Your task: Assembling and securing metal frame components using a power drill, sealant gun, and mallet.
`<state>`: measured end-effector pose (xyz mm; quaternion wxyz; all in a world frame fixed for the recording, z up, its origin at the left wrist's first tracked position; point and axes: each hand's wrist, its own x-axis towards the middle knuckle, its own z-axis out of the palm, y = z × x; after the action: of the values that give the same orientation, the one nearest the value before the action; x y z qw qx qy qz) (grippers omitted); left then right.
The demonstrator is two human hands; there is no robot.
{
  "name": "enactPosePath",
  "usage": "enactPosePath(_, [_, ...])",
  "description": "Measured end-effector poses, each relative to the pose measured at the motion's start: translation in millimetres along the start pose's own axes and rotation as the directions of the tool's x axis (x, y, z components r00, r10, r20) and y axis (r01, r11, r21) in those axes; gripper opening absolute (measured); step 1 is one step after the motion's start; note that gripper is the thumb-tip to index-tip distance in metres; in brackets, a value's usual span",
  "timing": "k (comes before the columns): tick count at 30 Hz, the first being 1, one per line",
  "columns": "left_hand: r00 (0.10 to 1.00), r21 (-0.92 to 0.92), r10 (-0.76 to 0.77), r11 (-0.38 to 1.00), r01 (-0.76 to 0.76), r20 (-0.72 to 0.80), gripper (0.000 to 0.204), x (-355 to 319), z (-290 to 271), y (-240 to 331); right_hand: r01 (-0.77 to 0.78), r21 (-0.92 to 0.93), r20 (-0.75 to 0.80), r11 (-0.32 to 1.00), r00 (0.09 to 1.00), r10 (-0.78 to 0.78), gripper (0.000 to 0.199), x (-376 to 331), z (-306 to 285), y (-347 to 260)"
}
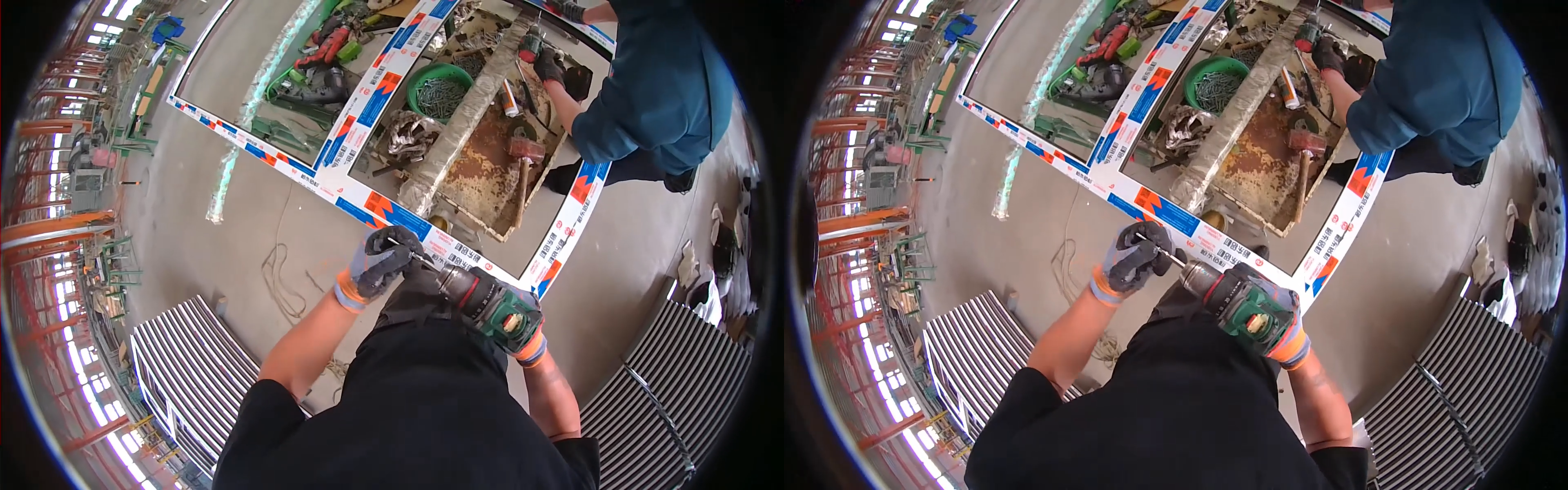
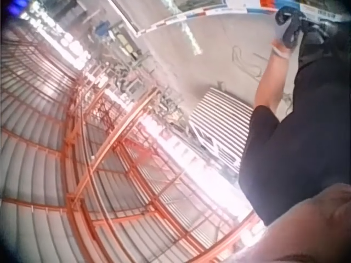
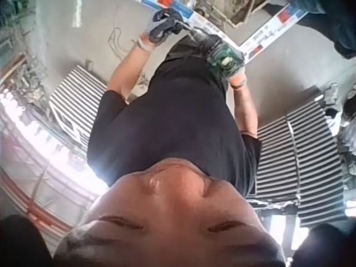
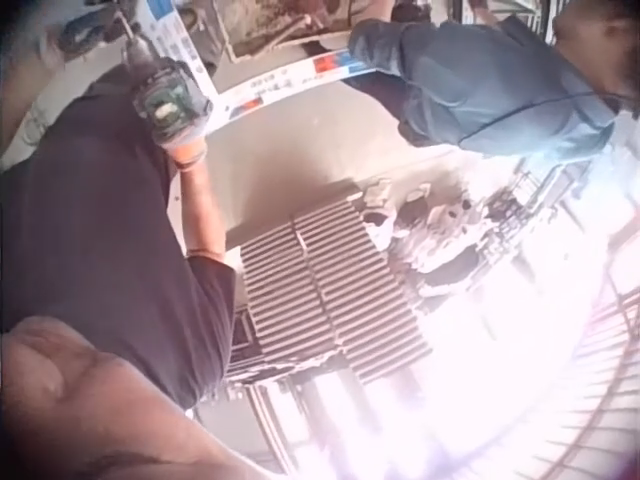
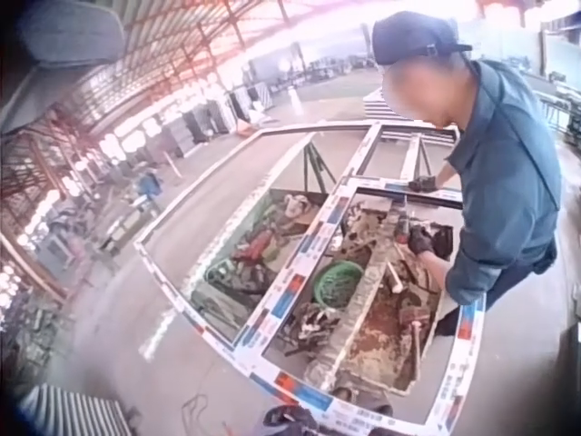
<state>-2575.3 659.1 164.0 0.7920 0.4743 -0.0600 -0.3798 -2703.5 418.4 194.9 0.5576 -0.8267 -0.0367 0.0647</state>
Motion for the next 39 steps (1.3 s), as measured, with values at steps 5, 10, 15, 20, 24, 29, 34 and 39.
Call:
enactPosePath(5, [0.994, 0.305, 0.087, 0.950, -0.064, -0.061, 0.018, 25, -3, 12, 0.211, 0.005, -0.155, 0.978, 0.966, -0.207, 0.022, 7, -2, 28])
enactPosePath(10, [0.780, 0.716, 0.411, 0.695, 0.066, -0.472, 0.017, 102, -143, 17, -0.008, 0.452, -0.523, 0.892, 0.807, 0.272, 0.014, 41, 32, 50])
enactPosePath(15, [0.837, 0.958, 0.546, -0.218, 0.189, -0.041, 0.052, 213, -216, 69, -0.240, 0.694, -0.185, 0.678, 0.851, 0.491, 0.027, 109, 39, 47])
enactPosePath(20, [0.922, 0.798, 0.171, -0.569, -0.196, 0.348, 0.079, 318, -221, 81, -0.204, 0.978, 0.136, 0.030, 0.748, 0.650, 0.034, 161, 71, 76])
enactPosePath(24, [0.858, 0.753, 0.155, -0.570, -0.328, 0.490, 0.068, 345, -222, 71, -0.273, 0.962, 0.206, 0.004, 0.736, 0.645, 0.046, 196, 79, 96])
enactPosePath(29, [0.591, 0.628, 0.217, -0.219, -0.746, 0.777, 0.062, 364, -254, 67, -0.318, 0.925, 0.375, -0.206, 0.686, 0.624, 0.045, 239, 95, 116])
enactPosePath(34, [0.812, 0.708, -0.025, -0.475, -0.523, 0.583, 0.056, 353, -222, 81, -0.348, 0.914, 0.403, -0.208, 0.719, 0.566, 0.045, 250, 102, 140])
enactPosePath(39, [0.819, 0.716, -0.029, -0.467, -0.518, 0.573, 0.053, 358, -229, 77, -0.355, 0.892, 0.452, -0.281, 0.707, 0.543, 0.041, 259, 100, 147])
